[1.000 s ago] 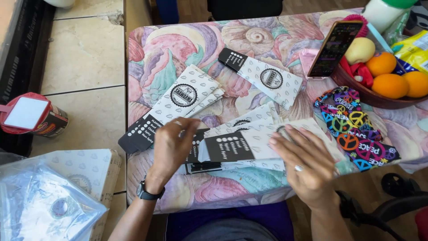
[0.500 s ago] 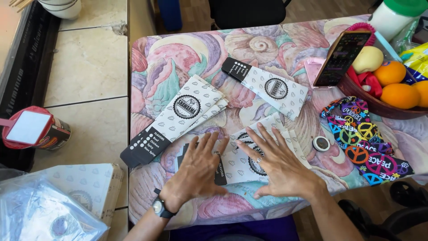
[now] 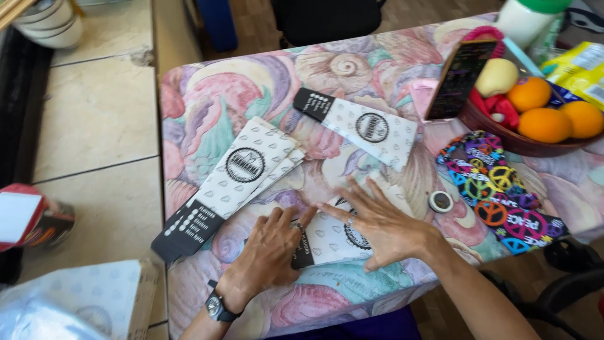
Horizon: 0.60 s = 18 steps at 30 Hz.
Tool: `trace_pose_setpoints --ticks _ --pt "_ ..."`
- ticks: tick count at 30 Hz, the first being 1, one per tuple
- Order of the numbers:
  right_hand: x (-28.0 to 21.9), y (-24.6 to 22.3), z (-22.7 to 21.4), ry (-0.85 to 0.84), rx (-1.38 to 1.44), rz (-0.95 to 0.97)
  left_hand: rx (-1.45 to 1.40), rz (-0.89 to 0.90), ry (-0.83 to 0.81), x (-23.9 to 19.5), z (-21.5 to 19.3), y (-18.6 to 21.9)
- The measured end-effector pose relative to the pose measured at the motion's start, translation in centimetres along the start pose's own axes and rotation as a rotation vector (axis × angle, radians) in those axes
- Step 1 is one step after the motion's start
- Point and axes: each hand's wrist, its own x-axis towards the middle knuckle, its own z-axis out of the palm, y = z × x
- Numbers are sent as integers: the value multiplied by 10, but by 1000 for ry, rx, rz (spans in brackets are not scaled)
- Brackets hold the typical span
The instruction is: Folding paper wraps and applying adhesive stickers to seal them on a table.
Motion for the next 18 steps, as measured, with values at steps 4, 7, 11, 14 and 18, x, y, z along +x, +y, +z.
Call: trace_pose_setpoints --ticks 4,7,11,14,18 --pt "-5 -3 -5 107 -8 -23 -37 -36 -30 5 4 -3" --pt "-10 -1 -1 68 32 -14 -19 -36 -20 5 13 -8" --pt "-17 0 4 124 98 6 -57 -1 17 5 21 -12" --pt "-23 1 10 252 34 -15 -8 -14 48 6 28 -14" --pt "-26 1 11 260 82 -8 28 21 117 3 43 -18"
